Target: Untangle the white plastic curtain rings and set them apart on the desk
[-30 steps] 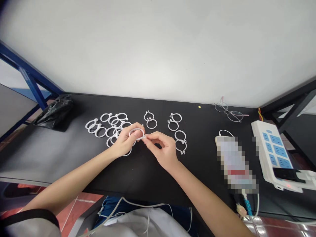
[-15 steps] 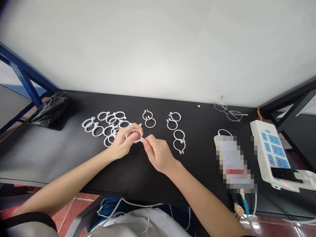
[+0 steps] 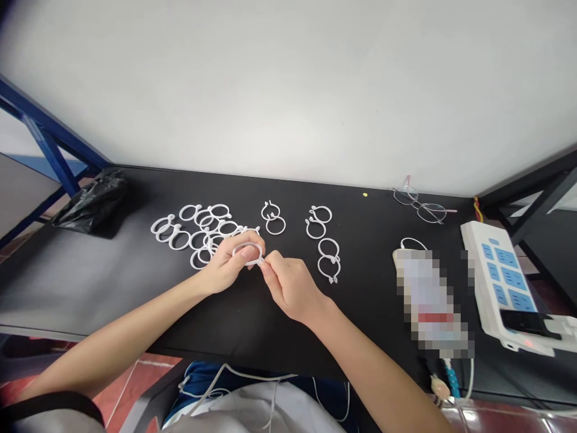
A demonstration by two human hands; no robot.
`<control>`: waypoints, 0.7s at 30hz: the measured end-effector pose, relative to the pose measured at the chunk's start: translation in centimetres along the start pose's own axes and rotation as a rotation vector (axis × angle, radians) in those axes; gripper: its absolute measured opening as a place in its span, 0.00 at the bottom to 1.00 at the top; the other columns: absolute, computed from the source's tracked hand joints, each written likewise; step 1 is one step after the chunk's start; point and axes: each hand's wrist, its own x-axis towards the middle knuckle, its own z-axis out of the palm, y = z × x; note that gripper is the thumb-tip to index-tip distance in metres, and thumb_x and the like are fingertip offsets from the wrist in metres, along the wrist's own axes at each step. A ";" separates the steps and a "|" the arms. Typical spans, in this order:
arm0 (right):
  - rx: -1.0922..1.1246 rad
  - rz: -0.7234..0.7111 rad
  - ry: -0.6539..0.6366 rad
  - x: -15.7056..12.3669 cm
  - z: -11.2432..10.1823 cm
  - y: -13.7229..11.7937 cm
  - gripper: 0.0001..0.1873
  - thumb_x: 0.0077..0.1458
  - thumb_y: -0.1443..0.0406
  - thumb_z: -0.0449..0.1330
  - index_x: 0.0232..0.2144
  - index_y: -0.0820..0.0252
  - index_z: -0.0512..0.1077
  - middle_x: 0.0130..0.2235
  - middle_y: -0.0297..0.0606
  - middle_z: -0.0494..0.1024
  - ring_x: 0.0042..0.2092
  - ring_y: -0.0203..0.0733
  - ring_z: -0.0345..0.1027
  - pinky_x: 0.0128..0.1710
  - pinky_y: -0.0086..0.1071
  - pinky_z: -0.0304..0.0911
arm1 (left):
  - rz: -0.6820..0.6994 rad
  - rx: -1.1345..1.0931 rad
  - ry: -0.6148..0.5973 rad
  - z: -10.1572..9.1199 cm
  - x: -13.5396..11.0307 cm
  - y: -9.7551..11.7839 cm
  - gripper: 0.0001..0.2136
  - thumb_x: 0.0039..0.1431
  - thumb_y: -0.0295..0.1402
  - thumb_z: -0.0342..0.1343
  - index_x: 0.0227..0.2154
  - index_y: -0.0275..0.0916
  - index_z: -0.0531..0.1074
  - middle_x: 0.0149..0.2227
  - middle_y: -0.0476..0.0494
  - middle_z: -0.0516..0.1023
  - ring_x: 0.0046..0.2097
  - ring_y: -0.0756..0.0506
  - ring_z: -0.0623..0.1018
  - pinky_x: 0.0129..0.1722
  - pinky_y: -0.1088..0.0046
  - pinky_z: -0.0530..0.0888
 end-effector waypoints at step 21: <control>-0.052 0.016 -0.019 -0.1 0.0 0.2 0.13 0.68 0.65 0.42 0.29 0.55 0.53 0.21 0.25 0.57 0.19 0.31 0.49 0.21 0.28 0.47 | -0.021 0.062 0.012 -0.1 -0.2 -0.1 0.16 0.65 0.45 0.46 0.30 0.36 0.67 0.26 0.49 0.66 0.28 0.51 0.64 0.30 0.74 0.64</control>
